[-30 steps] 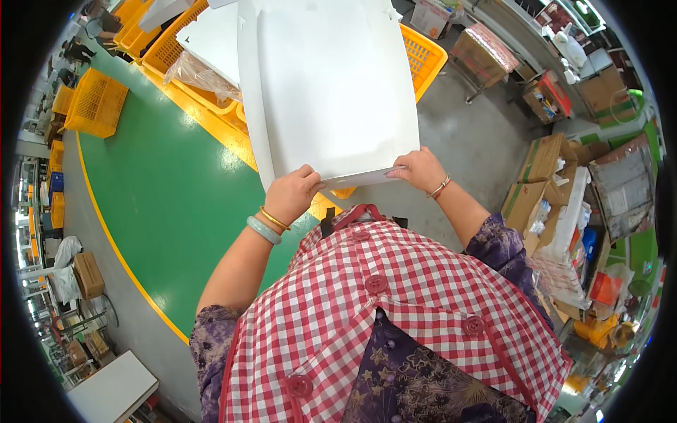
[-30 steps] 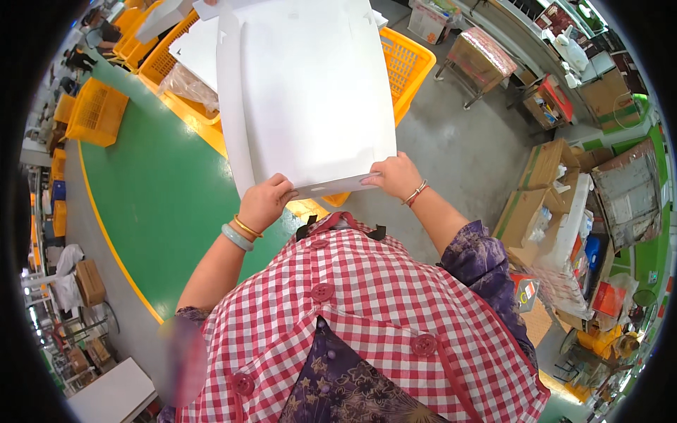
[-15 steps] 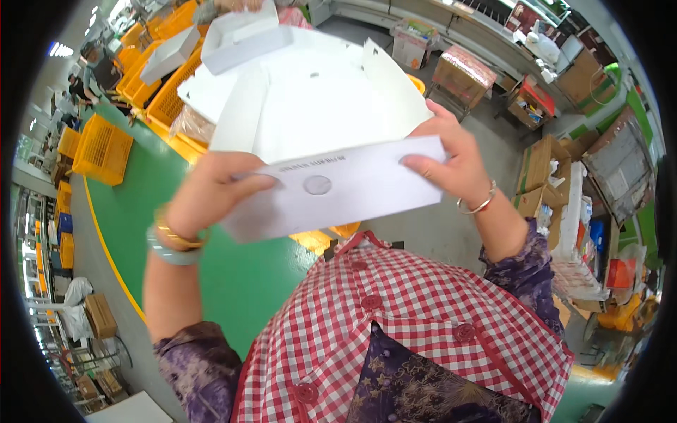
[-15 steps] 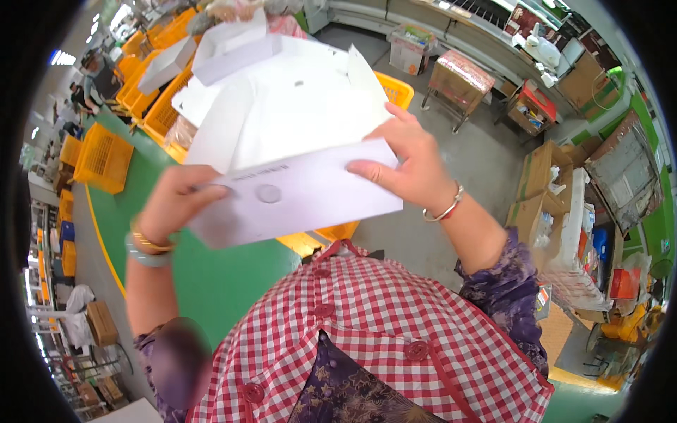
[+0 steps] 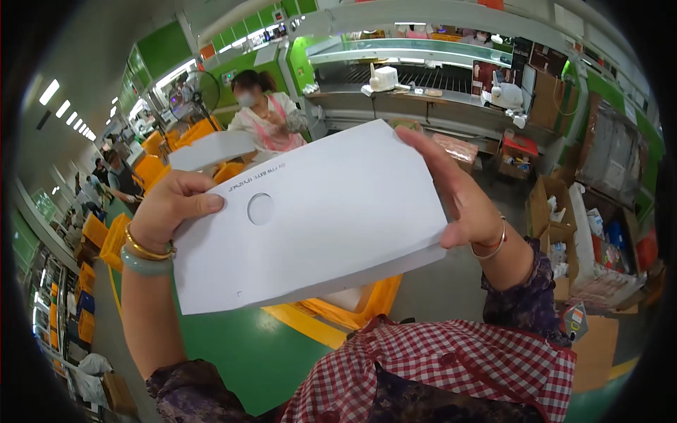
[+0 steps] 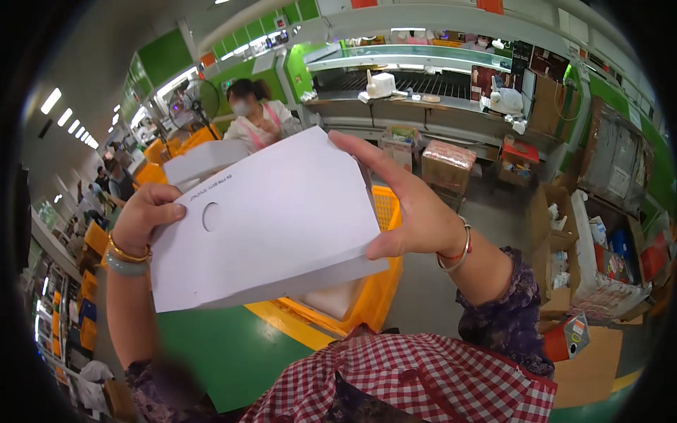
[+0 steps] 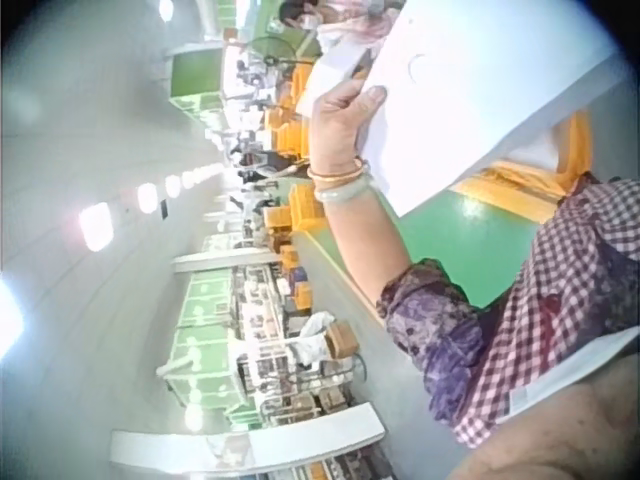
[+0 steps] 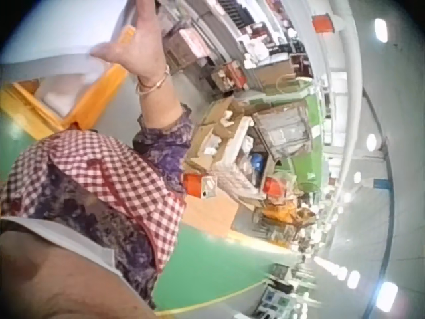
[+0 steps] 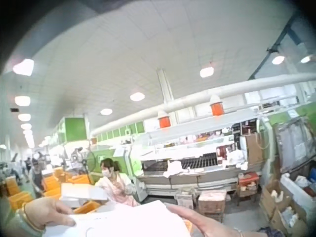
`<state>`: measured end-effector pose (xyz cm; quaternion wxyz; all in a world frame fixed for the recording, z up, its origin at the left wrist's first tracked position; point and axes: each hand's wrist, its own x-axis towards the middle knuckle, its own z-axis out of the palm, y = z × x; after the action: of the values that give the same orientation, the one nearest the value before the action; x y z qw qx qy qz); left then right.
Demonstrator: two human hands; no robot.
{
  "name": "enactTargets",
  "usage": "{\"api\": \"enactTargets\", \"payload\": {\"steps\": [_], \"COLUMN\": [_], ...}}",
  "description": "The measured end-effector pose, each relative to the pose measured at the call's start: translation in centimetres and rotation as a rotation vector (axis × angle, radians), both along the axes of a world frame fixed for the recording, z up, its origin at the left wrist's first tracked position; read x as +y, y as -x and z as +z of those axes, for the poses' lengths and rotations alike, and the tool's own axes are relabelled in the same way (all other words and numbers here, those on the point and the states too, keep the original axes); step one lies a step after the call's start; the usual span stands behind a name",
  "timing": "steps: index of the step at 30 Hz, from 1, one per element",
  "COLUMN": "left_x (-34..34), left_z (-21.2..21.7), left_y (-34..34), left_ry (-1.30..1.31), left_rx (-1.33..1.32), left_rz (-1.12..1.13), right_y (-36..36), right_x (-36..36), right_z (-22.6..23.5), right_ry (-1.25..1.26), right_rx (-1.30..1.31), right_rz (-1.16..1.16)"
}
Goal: The person assembles white cardboard boxes by folding flaps and tucking tabs into slots. They repeatedly pick flat box blanks from a yellow crate, fold the sides into shape, and place the finished boxes into a stack or another crate.
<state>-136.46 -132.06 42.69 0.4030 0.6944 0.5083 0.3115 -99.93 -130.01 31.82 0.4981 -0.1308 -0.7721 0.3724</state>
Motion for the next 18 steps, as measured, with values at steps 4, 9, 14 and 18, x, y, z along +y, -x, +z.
{"api": "enactTargets", "payload": {"steps": [4, 9, 14, 18], "left_x": [1.6, 3.1, 3.8, 2.3], "left_z": [1.8, 3.0, 2.8, -2.5], "left_y": [-0.1, 0.8, 2.7, 6.7], "left_ry": [-0.059, -0.135, -0.306, -0.328], "left_rx": [0.115, 0.294, 0.318, -0.305], "left_rz": [-0.026, 0.013, 0.029, -0.081], "right_y": [-0.3, 1.1, 0.9, 0.8], "right_x": [-0.4, 0.2, 1.6, 2.3], "right_z": [0.9, 0.8, 1.3, 0.4], "right_ry": [-0.174, -0.049, 0.054, 0.063], "right_rx": [-0.049, -0.026, 0.155, 0.207], "right_rz": [-0.017, -0.132, -0.148, -0.202]}}
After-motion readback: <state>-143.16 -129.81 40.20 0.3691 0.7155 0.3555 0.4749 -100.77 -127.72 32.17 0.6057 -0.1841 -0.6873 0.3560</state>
